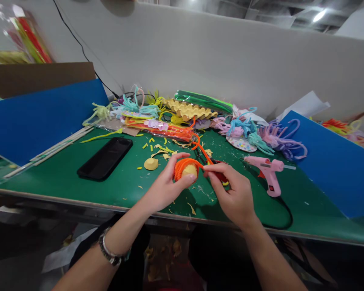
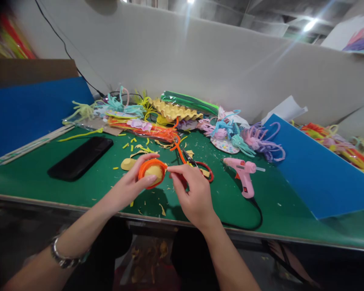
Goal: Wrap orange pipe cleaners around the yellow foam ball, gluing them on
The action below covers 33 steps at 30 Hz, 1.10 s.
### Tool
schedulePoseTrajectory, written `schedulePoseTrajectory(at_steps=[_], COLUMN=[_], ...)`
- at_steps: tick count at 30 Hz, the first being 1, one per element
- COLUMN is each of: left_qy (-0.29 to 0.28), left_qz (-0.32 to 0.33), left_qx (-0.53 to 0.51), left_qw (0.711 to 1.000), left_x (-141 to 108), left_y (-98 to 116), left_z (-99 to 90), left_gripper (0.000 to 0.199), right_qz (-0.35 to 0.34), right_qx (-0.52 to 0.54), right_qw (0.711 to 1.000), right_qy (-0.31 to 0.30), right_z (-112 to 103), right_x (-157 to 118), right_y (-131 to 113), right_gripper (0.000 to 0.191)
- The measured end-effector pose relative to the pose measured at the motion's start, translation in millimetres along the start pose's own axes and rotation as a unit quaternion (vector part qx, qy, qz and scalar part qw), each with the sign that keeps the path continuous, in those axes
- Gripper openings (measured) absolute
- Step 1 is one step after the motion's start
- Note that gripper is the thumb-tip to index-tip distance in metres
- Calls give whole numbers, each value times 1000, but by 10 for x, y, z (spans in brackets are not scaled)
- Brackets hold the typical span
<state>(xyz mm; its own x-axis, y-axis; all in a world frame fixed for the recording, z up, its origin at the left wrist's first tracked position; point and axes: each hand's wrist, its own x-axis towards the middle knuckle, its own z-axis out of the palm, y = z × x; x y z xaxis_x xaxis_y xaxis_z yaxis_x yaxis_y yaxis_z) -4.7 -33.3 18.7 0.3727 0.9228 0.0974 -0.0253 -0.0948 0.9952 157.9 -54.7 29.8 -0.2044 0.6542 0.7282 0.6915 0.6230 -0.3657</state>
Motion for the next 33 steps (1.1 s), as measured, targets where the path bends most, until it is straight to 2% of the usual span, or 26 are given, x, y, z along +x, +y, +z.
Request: schedulePoseTrajectory(at_steps=[4, 8, 13, 21, 28, 33], left_qy=[5, -28, -50, -59, -51, -59], left_qz=[8, 25, -2, -10, -38, -25], left_qx=[-20, -36, -31, -58, -6, 24], left_qw=[1000, 999, 998, 997, 998, 998], left_x=[-4, 2, 12, 53, 7, -13], left_y=[-19, -42, -93, -210, -89, -28], left_z=[7, -16, -19, -16, 9, 10], left_gripper=[51, 42, 37, 28, 24, 22], right_qz=[4, -39, -64, -85, -97, -94], right_qx=[4, -7, -17, -4, -18, -19], right_qw=[1000, 999, 998, 996, 995, 995], right_qy=[4, 9, 14, 13, 12, 19], right_z=[-1, -17, -53, -47, -63, -72], right_x=[-11, -4, 7, -16, -13, -2], right_y=[24, 34, 47, 61, 52, 10], right_gripper=[13, 14, 16, 14, 15, 16])
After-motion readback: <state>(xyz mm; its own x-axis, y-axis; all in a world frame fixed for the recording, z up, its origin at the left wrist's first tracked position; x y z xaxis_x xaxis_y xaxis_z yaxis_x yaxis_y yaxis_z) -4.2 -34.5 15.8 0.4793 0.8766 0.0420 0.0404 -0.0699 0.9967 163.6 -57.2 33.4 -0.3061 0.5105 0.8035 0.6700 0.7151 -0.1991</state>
